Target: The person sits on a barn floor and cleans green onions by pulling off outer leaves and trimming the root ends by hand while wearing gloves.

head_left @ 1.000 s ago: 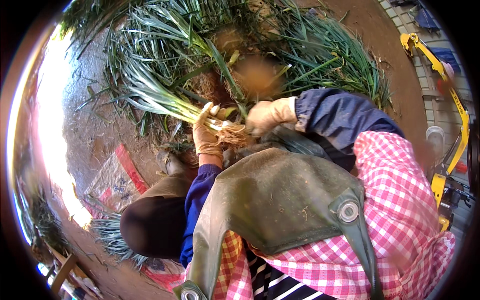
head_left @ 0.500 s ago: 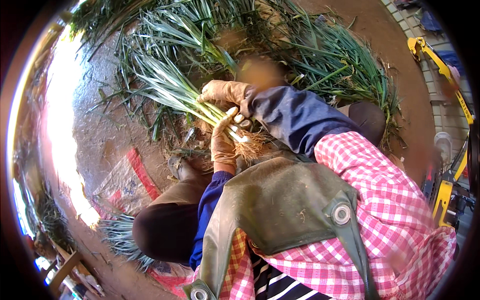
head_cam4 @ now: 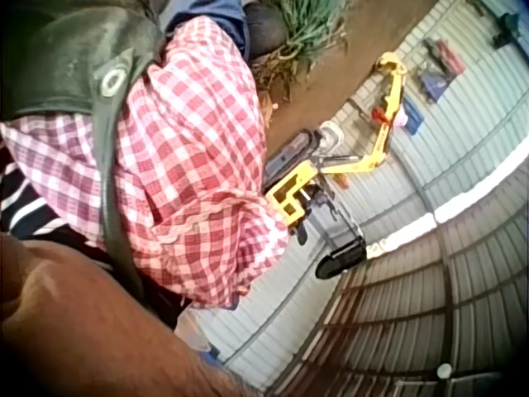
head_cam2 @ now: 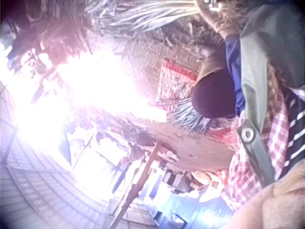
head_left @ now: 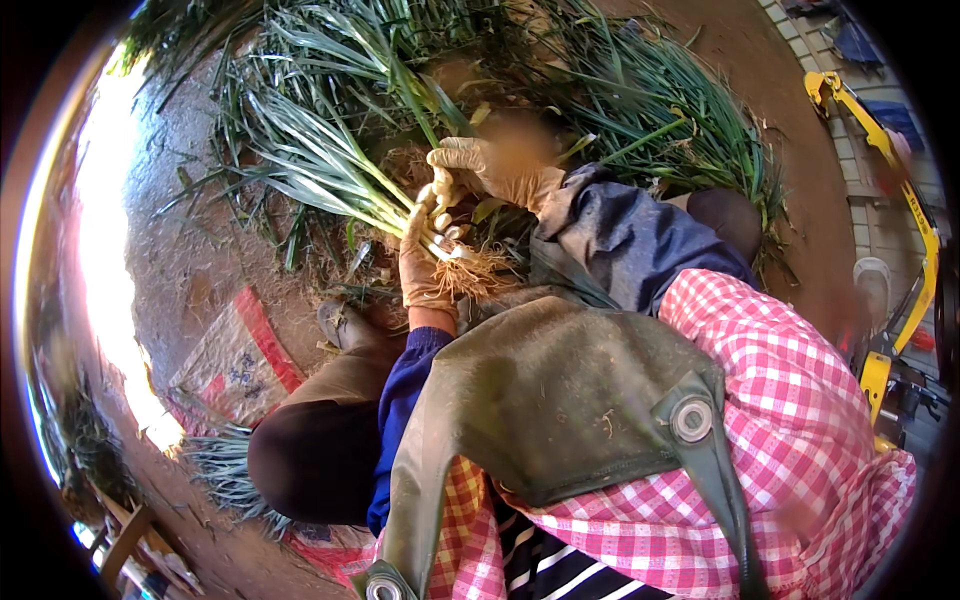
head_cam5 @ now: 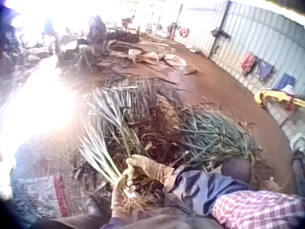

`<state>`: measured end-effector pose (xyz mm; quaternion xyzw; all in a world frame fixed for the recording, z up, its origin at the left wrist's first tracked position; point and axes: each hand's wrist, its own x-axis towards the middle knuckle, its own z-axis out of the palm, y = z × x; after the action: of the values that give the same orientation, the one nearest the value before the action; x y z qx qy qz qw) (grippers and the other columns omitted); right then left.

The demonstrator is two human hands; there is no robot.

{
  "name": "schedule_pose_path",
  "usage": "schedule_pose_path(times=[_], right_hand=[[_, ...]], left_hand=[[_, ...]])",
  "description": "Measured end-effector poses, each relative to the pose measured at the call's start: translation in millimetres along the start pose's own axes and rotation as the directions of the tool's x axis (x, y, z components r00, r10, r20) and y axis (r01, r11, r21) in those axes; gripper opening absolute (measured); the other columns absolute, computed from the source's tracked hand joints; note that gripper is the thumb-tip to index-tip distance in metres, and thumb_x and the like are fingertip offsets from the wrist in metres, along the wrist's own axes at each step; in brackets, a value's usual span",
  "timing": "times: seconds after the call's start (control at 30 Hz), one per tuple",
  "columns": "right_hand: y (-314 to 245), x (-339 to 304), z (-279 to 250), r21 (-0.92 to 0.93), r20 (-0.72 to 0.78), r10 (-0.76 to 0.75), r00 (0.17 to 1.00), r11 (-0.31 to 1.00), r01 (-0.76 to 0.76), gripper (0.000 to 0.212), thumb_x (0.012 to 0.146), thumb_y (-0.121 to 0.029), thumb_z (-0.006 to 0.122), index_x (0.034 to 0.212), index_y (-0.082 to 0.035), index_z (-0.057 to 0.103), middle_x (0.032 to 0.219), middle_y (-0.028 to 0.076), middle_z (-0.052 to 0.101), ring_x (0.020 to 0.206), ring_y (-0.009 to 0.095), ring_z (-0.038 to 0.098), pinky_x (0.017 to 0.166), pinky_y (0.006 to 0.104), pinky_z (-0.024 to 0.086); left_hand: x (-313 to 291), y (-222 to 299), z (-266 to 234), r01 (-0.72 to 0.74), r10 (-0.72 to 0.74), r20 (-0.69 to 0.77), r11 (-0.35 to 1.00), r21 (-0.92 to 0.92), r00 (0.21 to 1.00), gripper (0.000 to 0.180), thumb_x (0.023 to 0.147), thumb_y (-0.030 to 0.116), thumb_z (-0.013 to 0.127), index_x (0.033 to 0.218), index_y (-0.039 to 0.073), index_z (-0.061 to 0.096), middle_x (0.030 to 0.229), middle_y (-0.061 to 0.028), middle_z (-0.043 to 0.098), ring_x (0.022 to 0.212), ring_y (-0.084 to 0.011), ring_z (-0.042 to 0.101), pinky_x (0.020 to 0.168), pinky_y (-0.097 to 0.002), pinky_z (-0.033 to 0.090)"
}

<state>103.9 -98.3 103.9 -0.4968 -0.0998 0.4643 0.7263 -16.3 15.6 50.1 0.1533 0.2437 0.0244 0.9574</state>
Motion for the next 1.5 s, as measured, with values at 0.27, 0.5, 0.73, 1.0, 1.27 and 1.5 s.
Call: schedule_pose_path(times=[0.27,0.5,0.73,1.0,1.27,1.5], right_hand=[[-1.8,-55.6,-31.1,0.186,0.221,0.137,0.966,0.966,-0.179,0.023,0.096,-0.024,0.047,0.082,-0.007,0.053,0.056,-0.006,0.043,0.047,0.002,0.040,0.041,0.0171,0.032],[-83.7,-99.5,-78.7,0.242,0.282,-0.110,0.953,0.969,0.040,0.017,0.092,-0.022,0.052,0.093,-0.009,0.062,0.052,-0.003,0.049,0.036,0.001,0.041,0.028,0.0181,0.032],[-12.9,-28.1,-19.0,-0.113,0.041,0.202,0.978,0.974,-0.197,0.031,0.084,-0.027,0.066,0.103,-0.002,0.061,0.064,-0.003,0.055,0.040,-0.001,0.045,0.029,0.0119,0.034],[-42.4,-78.4,-29.8,-0.195,-0.016,0.126,0.992,0.973,-0.127,0.026,0.091,-0.022,0.053,0.104,-0.001,0.060,0.069,0.000,0.056,0.042,0.003,0.037,0.034,0.0169,0.029],[-37.5,-99.2,-5.6,-0.231,-0.026,-0.017,1.000,0.973,0.010,0.033,0.087,-0.032,0.058,0.104,-0.004,0.063,0.092,0.010,0.064,0.076,0.013,0.059,0.068,0.0258,0.050],[30.3,-79.5,-3.4,0.223,0.112,0.168,0.979,0.956,-0.190,0.035,0.093,-0.034,0.051,0.101,-0.001,0.061,0.062,0.000,0.054,0.051,0.006,0.047,0.044,0.0202,0.038]], left_hand=[[8.4,0.9,-4.0,0.068,-0.063,0.033,0.980,-0.186,0.997,0.019,0.085,0.008,0.053,0.099,-0.006,0.052,0.089,-0.0157,0.059,0.079,-0.0254,0.057,0.076,-0.0400,0.051],[-17.7,20.9,33.3,0.000,-0.019,-0.092,0.980,-0.198,0.996,0.015,0.083,0.009,0.059,0.096,0.003,0.054,0.070,-0.0023,0.055,0.058,-0.0163,0.051,0.063,-0.0295,0.048],[-0.3,17.4,11.2,0.105,-0.088,0.079,0.962,-0.251,0.993,0.016,0.084,0.010,0.058,0.097,0.001,0.055,0.069,-0.0044,0.056,0.055,-0.0183,0.054,0.059,-0.0322,0.049],[15.8,21.0,-15.1,-0.002,0.023,0.073,0.961,-0.278,0.997,0.009,0.083,0.008,0.056,0.090,0.003,0.054,0.075,-0.0047,0.056,0.066,-0.0193,0.052,0.073,-0.0367,0.048],[18.5,11.9,-10.0,0.004,0.001,0.031,0.984,-0.178,1.000,0.016,0.083,0.015,0.058,0.096,0.006,0.055,0.083,-0.0097,0.058,0.078,-0.0261,0.057,0.077,-0.0434,0.050],[18.0,29.6,21.0,0.097,-0.097,0.012,0.995,-0.033,0.995,0.024,0.085,0.029,0.055,0.096,0.007,0.056,0.081,-0.0082,0.059,0.078,-0.0243,0.057,0.082,-0.0453,0.047]])
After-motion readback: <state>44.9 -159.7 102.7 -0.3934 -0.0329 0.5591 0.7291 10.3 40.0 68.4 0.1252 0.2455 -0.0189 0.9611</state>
